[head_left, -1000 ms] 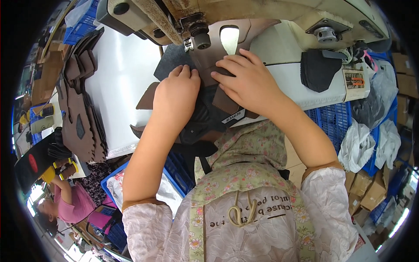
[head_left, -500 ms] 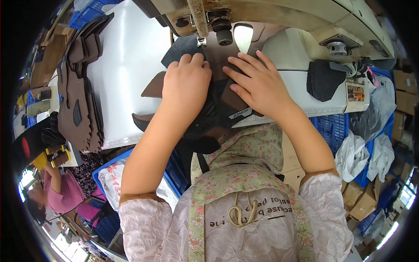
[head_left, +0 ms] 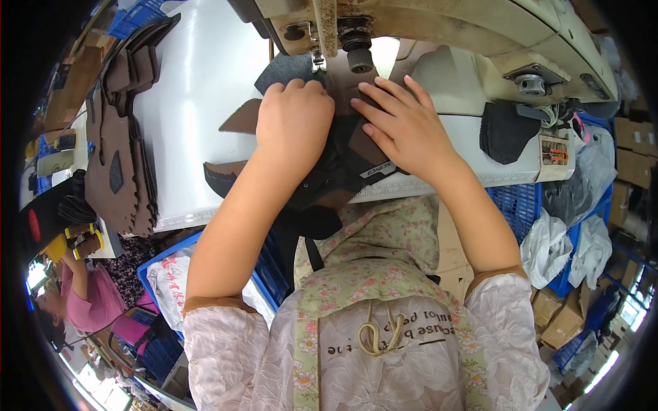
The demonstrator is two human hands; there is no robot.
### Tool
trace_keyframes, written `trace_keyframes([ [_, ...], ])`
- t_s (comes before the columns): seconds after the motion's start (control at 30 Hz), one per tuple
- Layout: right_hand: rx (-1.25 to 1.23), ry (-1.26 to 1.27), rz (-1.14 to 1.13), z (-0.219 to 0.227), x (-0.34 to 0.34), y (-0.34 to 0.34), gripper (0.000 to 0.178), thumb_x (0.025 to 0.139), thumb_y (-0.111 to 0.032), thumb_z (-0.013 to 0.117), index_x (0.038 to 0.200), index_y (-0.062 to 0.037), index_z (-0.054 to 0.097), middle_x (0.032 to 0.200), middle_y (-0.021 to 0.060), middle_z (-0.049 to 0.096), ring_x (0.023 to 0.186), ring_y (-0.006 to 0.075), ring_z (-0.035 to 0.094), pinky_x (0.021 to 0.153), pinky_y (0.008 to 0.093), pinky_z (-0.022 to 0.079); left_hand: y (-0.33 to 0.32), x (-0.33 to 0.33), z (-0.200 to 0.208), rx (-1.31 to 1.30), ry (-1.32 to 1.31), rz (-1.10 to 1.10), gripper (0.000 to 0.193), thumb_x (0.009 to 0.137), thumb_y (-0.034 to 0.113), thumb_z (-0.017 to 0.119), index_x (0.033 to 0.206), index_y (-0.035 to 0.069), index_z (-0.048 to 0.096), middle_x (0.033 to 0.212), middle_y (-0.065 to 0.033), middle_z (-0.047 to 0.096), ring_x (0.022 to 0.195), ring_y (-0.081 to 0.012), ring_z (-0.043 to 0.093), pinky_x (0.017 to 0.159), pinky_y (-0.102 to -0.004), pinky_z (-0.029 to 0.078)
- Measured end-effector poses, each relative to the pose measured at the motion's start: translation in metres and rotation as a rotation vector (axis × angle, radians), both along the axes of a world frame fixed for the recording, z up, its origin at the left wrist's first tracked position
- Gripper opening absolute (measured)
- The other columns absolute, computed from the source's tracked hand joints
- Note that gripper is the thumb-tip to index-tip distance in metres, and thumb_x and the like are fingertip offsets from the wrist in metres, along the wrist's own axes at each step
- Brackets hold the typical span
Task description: Using an industrial sewing machine to stitch together leather shoe components.
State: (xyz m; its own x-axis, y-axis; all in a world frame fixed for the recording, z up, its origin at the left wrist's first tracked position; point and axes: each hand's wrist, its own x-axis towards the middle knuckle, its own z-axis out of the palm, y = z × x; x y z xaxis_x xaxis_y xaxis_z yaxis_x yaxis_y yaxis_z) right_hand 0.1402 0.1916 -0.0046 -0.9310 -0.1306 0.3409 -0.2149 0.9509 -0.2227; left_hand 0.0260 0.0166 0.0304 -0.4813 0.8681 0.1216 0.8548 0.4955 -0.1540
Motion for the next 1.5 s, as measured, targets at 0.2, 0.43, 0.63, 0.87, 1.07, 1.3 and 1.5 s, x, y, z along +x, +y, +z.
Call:
trace_keyframes([
  [0.2,-0.08,-0.103,0.085,0.011,0.014,0.006,0.057,0.08,-0.047,0.068,0.126,-0.0145,0.061,0.137,0.008,0.053,0.133,0.0277,0.042,0.111,0.0512,0.026,-0.003,-0.003,-0.002,0.048,-0.017,0.0,0.014,0.085,0.011,0.059,0.091,0.007,0.071,0.085,-0.0047,0.063,0.085,-0.0228,0.063,0.071,-0.0363,0.048],
  [0.43,-0.118,-0.092,0.058,0.001,0.016,-0.004,0.063,0.08,-0.051,0.067,0.129,-0.0125,0.059,0.14,0.0128,0.048,0.135,0.0334,0.037,0.109,0.0514,0.028,-0.006,0.001,0.004,0.037,-0.102,0.001,0.025,0.081,0.006,0.059,0.103,0.004,0.069,0.093,-0.009,0.065,0.091,-0.0262,0.063,0.076,-0.0395,0.052],
  [0.63,-0.118,-0.055,0.016,-0.002,0.015,-0.014,0.063,0.081,-0.051,0.066,0.129,-0.0111,0.059,0.14,0.0143,0.048,0.135,0.0352,0.036,0.109,0.0514,0.029,-0.016,0.011,0.004,-0.024,-0.12,0.011,0.035,0.076,0.004,0.059,0.11,-0.001,0.065,0.114,-0.0129,0.066,0.111,-0.0258,0.061,0.094,-0.0385,0.049],
  [0.87,-0.111,-0.04,-0.029,-0.004,0.012,-0.026,0.062,0.083,-0.051,0.065,0.13,-0.0107,0.058,0.14,0.0152,0.047,0.135,0.0356,0.036,0.109,0.053,0.028,-0.021,0.004,-0.002,0.051,-0.052,-0.018,0.039,0.074,0.004,0.059,0.113,-0.001,0.065,0.121,-0.0133,0.065,0.117,-0.0257,0.058,0.105,-0.0409,0.043],
  [1.07,-0.106,-0.011,-0.064,-0.006,0.005,-0.032,0.063,0.083,-0.05,0.065,0.131,-0.0095,0.057,0.14,0.0156,0.047,0.135,0.0359,0.036,0.108,0.0538,0.029,-0.021,-0.006,-0.003,0.058,-0.035,-0.005,0.041,0.076,0.004,0.059,0.116,0.001,0.065,0.123,-0.0115,0.065,0.118,-0.0236,0.058,0.106,-0.0423,0.04],
  [1.3,-0.102,0.036,-0.105,-0.009,-0.002,-0.038,0.063,0.083,-0.049,0.066,0.13,-0.0084,0.057,0.138,0.0168,0.049,0.134,0.0363,0.038,0.107,0.0536,0.03,-0.02,-0.02,-0.003,0.062,-0.082,-0.011,0.043,0.075,0.004,0.061,0.117,0.003,0.066,0.123,-0.0095,0.065,0.118,-0.0221,0.059,0.107,-0.0427,0.039],
  [1.5,-0.1,0.054,-0.126,-0.011,-0.007,-0.04,0.063,0.083,-0.05,0.066,0.13,-0.0084,0.057,0.137,0.0169,0.05,0.134,0.0364,0.038,0.107,0.0533,0.031,-0.021,-0.028,-0.007,0.112,-0.065,-0.042,0.041,0.075,0.003,0.061,0.115,0.003,0.066,0.121,-0.0094,0.066,0.115,-0.0224,0.06,0.107,-0.0432,0.04],
])
